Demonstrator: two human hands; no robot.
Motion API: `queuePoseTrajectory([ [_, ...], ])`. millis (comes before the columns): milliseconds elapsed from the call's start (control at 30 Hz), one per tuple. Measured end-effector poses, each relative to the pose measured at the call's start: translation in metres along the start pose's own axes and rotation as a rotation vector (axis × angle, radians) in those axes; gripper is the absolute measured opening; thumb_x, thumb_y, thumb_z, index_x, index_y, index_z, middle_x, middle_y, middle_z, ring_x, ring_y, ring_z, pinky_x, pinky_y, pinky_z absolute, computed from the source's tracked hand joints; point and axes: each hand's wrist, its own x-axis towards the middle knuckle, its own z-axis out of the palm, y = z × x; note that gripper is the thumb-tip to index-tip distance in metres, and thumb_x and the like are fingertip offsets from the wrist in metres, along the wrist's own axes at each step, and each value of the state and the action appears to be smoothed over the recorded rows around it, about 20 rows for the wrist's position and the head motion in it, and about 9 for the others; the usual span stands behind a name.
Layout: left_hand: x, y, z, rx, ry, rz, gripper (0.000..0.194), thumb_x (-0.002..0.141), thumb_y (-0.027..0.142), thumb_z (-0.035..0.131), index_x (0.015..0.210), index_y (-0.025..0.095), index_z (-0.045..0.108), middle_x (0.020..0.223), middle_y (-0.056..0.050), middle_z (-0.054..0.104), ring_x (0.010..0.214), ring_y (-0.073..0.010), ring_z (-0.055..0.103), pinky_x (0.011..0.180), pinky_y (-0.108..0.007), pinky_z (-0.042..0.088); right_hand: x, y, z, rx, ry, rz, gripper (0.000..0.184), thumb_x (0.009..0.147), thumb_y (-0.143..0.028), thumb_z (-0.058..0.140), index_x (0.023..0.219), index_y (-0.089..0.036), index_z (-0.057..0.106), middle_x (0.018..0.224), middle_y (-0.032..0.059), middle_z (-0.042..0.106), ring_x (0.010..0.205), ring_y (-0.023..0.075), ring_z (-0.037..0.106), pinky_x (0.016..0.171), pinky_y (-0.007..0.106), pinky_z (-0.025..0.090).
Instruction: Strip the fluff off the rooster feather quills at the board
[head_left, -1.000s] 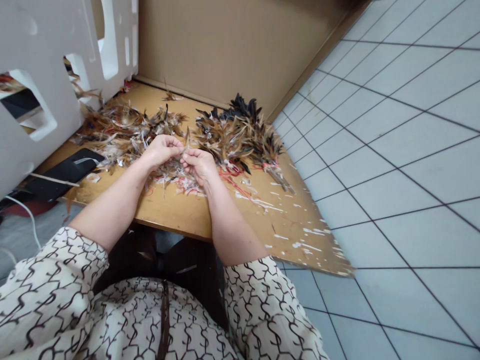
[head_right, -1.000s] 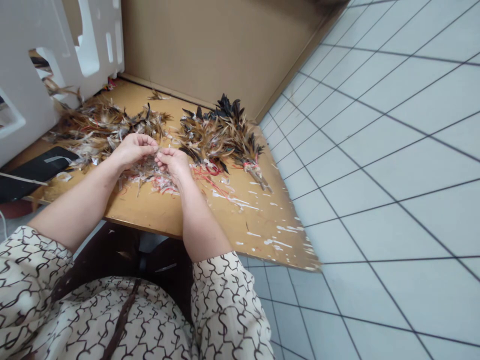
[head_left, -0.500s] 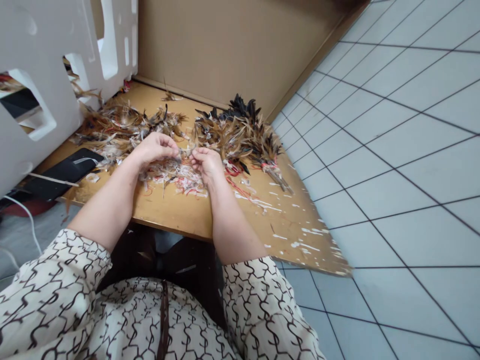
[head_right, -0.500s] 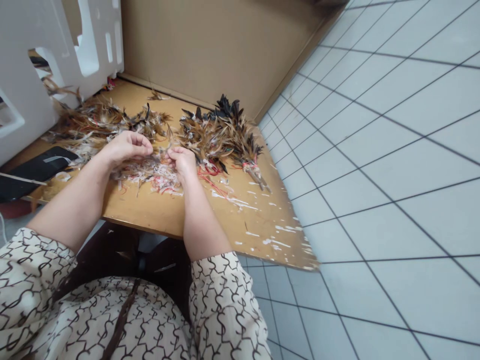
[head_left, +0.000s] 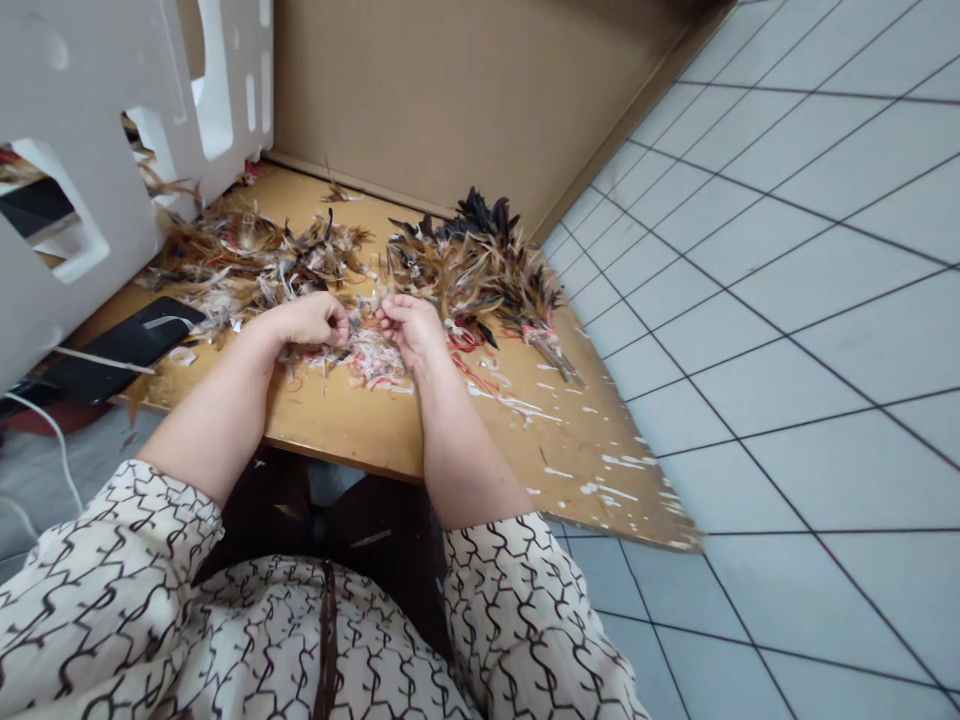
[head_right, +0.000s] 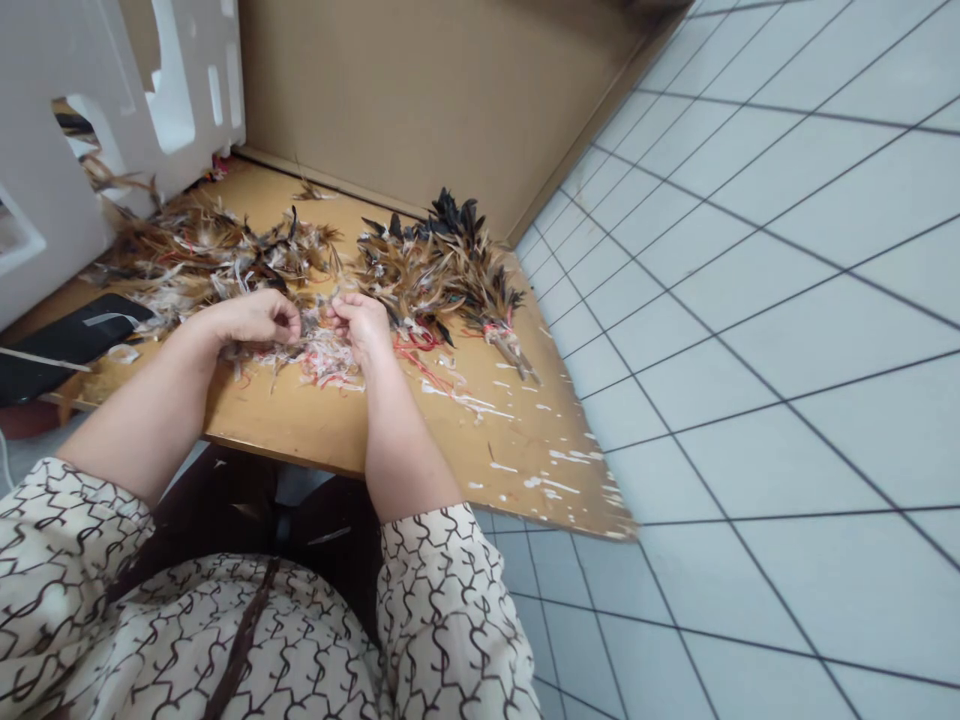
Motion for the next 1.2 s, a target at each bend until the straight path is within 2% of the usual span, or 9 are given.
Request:
queuePoseTrajectory([
  [100, -0.001, 0.0, -0.001, -0.045, 0.101, 0.045, 0.002, 0.051, 0.016, 0.058, 0.053, 0.016, 0.059, 0.045, 0.005, 0.054, 0.043, -0.0069, 0.043, 0.047, -0.019, 0.034, 0.002, 0.002, -0.001, -0.022, 0.004, -0.022, 0.019, 0.063, -0.016, 0.068, 0.054, -0.016, 0.052, 0.048, -0.0046, 0.054, 0.043, 0.0042, 0.041, 0.041, 0.016, 0.032],
  [200, 0.001, -0.001, -0.001, -0.098, 0.152, 0.067, 0.003, 0.052, 0.015, 0.058, 0.054, 0.016, 0.057, 0.049, 0.004, 0.054, 0.047, -0.0074, 0.045, 0.051, -0.02, 0.036, 0.004, 0.003, -0.002, -0.045, 0.009, -0.064, 0.018, 0.062, -0.016, 0.068, 0.054, -0.016, 0.052, 0.05, -0.004, 0.056, 0.045, 0.0049, 0.042, 0.043, 0.017, 0.033],
  [500, 0.002, 0.0, -0.002, -0.106, 0.224, 0.063, 0.004, 0.053, 0.013, 0.058, 0.054, 0.016, 0.055, 0.049, 0.004, 0.052, 0.049, -0.0084, 0.044, 0.054, -0.022, 0.036, 0.001, -0.003, -0.004, -0.117, 0.052, -0.168, 0.014, 0.064, -0.016, 0.064, 0.054, -0.016, 0.054, 0.056, -0.0022, 0.061, 0.052, 0.0069, 0.05, 0.046, 0.017, 0.035],
  [600, 0.001, 0.001, -0.002, -0.09, 0.259, 0.054, 0.004, 0.053, 0.014, 0.058, 0.054, 0.016, 0.054, 0.048, 0.004, 0.051, 0.049, -0.0088, 0.043, 0.053, -0.022, 0.035, 0.0, -0.003, -0.003, -0.187, 0.048, -0.197, 0.013, 0.064, -0.015, 0.063, 0.055, -0.017, 0.054, 0.054, -0.0029, 0.06, 0.049, 0.0069, 0.049, 0.046, 0.018, 0.034],
  [767, 0.002, -0.001, -0.002, -0.04, 0.316, 0.037, 0.005, 0.054, 0.015, 0.057, 0.054, 0.018, 0.053, 0.049, 0.005, 0.049, 0.049, -0.0092, 0.042, 0.054, -0.023, 0.034, -0.003, -0.002, 0.001, -0.32, 0.025, -0.185, 0.016, 0.066, -0.011, 0.059, 0.053, -0.017, 0.052, 0.045, -0.0043, 0.054, 0.044, 0.0074, 0.047, 0.048, 0.02, 0.036],
  [1000, 0.006, -0.006, -0.001, 0.043, 0.368, 0.056, 0.003, 0.056, 0.015, 0.055, 0.055, 0.017, 0.053, 0.047, 0.005, 0.048, 0.049, -0.0094, 0.042, 0.053, -0.022, 0.033, -0.006, 0.0, 0.006, -0.415, 0.001, -0.169, 0.016, 0.067, -0.008, 0.054, 0.056, -0.017, 0.048, 0.046, -0.0058, 0.053, 0.041, 0.0062, 0.046, 0.049, 0.019, 0.039],
  [1200, 0.008, -0.009, 0.0, -0.024, 0.408, 0.085, 0.002, 0.057, 0.015, 0.055, 0.058, 0.016, 0.054, 0.049, 0.005, 0.049, 0.051, -0.0099, 0.043, 0.054, -0.023, 0.034, 0.0, 0.006, 0.004, -0.531, 0.008, -0.205, 0.013, 0.067, -0.009, 0.051, 0.059, -0.018, 0.047, 0.046, -0.0069, 0.049, 0.041, 0.007, 0.044, 0.05, 0.021, 0.039],
])
